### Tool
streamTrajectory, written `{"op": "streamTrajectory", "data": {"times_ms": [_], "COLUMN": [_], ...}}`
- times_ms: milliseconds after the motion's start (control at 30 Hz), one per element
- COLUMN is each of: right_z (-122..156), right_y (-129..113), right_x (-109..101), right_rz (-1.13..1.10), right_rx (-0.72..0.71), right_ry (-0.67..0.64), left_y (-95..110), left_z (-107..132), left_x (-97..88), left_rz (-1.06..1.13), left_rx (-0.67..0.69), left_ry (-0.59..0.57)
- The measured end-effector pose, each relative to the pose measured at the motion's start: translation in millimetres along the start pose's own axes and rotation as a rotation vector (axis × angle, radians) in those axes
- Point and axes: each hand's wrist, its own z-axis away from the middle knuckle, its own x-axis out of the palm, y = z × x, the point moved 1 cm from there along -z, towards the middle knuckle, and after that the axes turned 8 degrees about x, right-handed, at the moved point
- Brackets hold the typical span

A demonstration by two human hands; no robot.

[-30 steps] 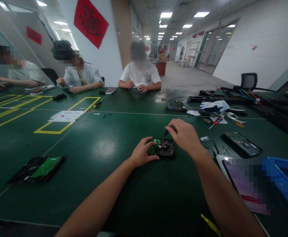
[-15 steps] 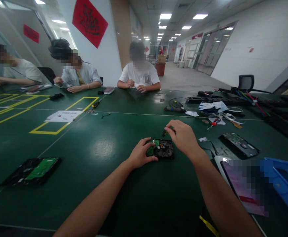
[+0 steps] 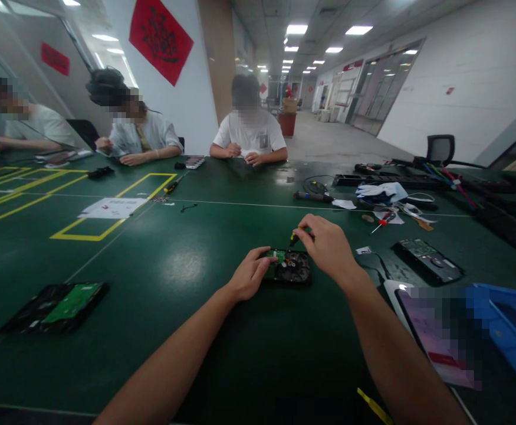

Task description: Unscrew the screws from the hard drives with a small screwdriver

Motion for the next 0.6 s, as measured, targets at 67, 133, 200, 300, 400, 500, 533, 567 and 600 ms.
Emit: {"op": "streamTrajectory", "data": {"times_ms": [67,133,200,300,400,500,533,567,600], "right_z": [0.0,-0.1,-0.1,-0.1,0.0,0.5,0.6,0.7,0.6], "right_y": [0.9,2.0,2.7,2.8,1.6,0.5,0.4,0.2,0.0], "right_x": [0.7,1.6,2.7,4.3,4.7,4.0,3.6,3.1,2.7], "right_rz": [0.017,0.034,0.035,-0.003,-0.008,0.049,0.068,0.082,0.09], "right_rx": [0.004,0.005,0.0,0.003,0.016,0.015,0.017,0.018,0.018], "right_ry": [0.006,0.003,-0.009,-0.028,-0.021,-0.002,0.003,0.007,0.009], "left_y": [-0.2,-0.3,-0.5,-0.5,-0.1,-0.4,-0.7,-1.0,-1.3], "left_z": [0.2,-0.1,-0.6,-0.9,-0.7,-0.8,-1.0,-1.3,-1.6], "left_x": [0.4,0.6,0.2,-1.4,-2.8,-2.4,-1.9,-1.2,-0.5], "left_rz": [0.044,0.059,0.055,0.047,0.034,0.015,0.01,0.005,0.0], "left_rx": [-0.025,-0.041,-0.049,-0.039,-0.016,-0.014,-0.016,-0.017,-0.017], "left_ry": [0.03,0.049,0.052,0.03,0.013,0.012,0.011,0.013,0.014]}}
